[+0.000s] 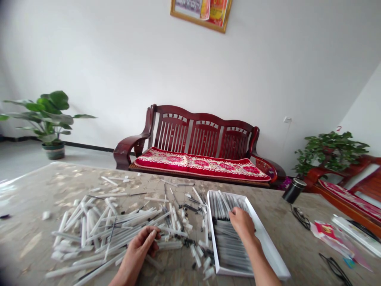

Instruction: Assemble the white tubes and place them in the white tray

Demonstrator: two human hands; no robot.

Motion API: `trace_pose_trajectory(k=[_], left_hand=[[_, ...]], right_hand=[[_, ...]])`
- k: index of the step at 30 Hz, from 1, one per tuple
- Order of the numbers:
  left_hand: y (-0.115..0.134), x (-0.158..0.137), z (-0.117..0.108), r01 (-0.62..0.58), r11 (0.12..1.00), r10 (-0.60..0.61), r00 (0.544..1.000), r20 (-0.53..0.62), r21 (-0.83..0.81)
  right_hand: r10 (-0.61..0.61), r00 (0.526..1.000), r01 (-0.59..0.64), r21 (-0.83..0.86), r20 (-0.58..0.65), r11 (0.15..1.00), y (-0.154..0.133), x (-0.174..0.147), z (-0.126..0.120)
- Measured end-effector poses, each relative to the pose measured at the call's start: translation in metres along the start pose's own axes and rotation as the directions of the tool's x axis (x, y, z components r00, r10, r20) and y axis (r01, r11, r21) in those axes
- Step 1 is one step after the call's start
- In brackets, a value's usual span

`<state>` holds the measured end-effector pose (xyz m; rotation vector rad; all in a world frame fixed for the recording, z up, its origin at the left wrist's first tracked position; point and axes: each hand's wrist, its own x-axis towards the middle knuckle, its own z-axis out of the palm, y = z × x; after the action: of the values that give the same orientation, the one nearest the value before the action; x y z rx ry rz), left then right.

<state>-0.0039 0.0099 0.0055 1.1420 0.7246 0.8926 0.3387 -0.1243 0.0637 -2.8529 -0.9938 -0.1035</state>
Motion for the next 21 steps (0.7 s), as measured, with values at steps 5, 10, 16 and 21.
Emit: trace_pose_trajectory(k=[5, 10, 16, 21], left_hand=[[0.002, -0.002, 0.001, -0.019, 1.000, 0.019, 1.000, 0.004, 0.015], [0.009, -0.004, 0.006, 0.000, 1.000, 0.000, 1.000, -0.010, 0.007], [0.007, -0.003, 0.005, 0.013, 1.000, -0.013, 1.000, -0.017, -0.007], [0.005, -0.002, 0.004, -0.004, 1.000, 0.004, 1.000, -0.017, 0.003]], right_hand=[[0.026, 1.000, -0.026, -0.023, 0.006, 0.999, -0.014, 0.008, 0.009], [0.033, 0.999, -0.031, -0.059, 0.027, 0.998, -0.020, 0.011, 0.011], [0.012, 0.999, -0.008, -0.105, 0.033, 0.994, -0.028, 0.020, 0.006], [-0.039, 0.999, 0.040, -0.127, 0.012, 0.991, -0.030, 0.028, 0.007]])
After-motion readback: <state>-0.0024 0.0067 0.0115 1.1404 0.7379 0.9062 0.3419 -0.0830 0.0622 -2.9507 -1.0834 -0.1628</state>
